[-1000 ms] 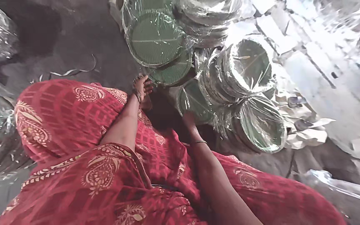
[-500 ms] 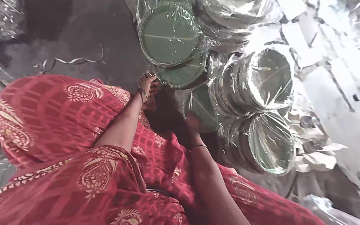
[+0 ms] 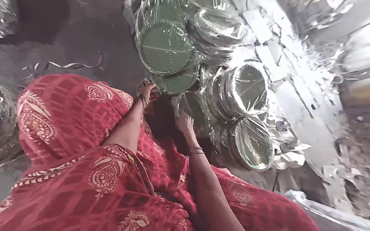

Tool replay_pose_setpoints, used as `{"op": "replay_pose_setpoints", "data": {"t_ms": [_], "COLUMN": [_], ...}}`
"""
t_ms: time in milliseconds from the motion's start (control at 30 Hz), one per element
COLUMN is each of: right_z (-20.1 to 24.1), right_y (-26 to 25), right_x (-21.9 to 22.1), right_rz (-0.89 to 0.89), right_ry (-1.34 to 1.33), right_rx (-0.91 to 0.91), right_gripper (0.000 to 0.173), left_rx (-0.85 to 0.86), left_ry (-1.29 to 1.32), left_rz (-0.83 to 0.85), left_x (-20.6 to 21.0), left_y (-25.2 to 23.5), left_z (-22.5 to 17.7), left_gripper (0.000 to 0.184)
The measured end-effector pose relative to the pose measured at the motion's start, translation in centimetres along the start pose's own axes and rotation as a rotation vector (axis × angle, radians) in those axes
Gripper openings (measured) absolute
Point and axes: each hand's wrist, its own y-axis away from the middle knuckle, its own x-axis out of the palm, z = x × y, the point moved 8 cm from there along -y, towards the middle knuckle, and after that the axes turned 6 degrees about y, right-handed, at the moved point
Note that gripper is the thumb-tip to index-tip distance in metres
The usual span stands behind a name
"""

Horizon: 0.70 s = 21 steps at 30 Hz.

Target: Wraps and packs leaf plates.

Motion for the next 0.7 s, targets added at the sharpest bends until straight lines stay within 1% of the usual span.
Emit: {"op": "replay_pose_setpoints", "data": {"t_ms": [100, 200, 267, 333, 400, 433, 467, 533, 600, 633, 700], "right_z": [-0.9, -4.1, -6.7, -10.2, -12.0, -12.2, -12.6, -13.5, -13.8, -13.4, -13.0], "right_y": [1.3, 2.5, 2.5, 3.2, 7.4, 9.6, 10.9, 12.9, 13.9, 14.4, 14.6], "right_x": [-4.2, -8.4, -12.0, -14.8, -17.4, -19.3, -21.3, -25.6, -29.8, -31.8, -35.1], "right_rz": [-0.085, -0.173, -0.205, -0.323, -0.468, -0.543, -0.618, -0.737, -0.87, -0.905, -1.0], "right_ry": [-0.061, -0.236, -0.429, -0.678, -0.973, -1.052, -1.065, -0.918, -0.847, -0.815, -0.654], "right_rx": [0.027, 0.095, 0.149, 0.186, 0.169, 0.152, 0.141, 0.119, 0.015, -0.045, -0.098], "right_gripper": [0.048, 0.044, 0.046, 0.047, 0.051, 0.047, 0.043, 0.042, 0.024, 0.025, 0.034], "left_rx": [-0.002, 0.004, 0.019, 0.025, 0.022, 0.018, 0.015, 0.012, 0.01, 0.014, 0.023], "left_ry": [0.006, 0.049, 0.066, 0.08, 0.081, 0.079, 0.07, 0.054, 0.041, 0.034, 0.011], "left_rz": [0.029, 0.012, 0.024, 0.001, -0.002, 0.012, 0.025, 0.038, 0.028, 0.028, 0.037], "left_x": [0.3, 0.3, 0.5, 0.5, 0.5, 0.6, 0.7, 0.8, 0.6, 0.6, 0.5], "left_y": [1.2, 1.7, 2.2, 2.4, 2.6, 2.7, 2.7, 2.5, 2.4, 2.3, 2.2], "left_z": [-0.1, -0.2, -0.4, -0.3, -0.3, -0.3, -0.2, -0.1, -0.1, -0.1, -0.2], "left_gripper": [0.048, 0.048, 0.05, 0.049, 0.049, 0.05, 0.051, 0.051, 0.05, 0.05, 0.051]}}
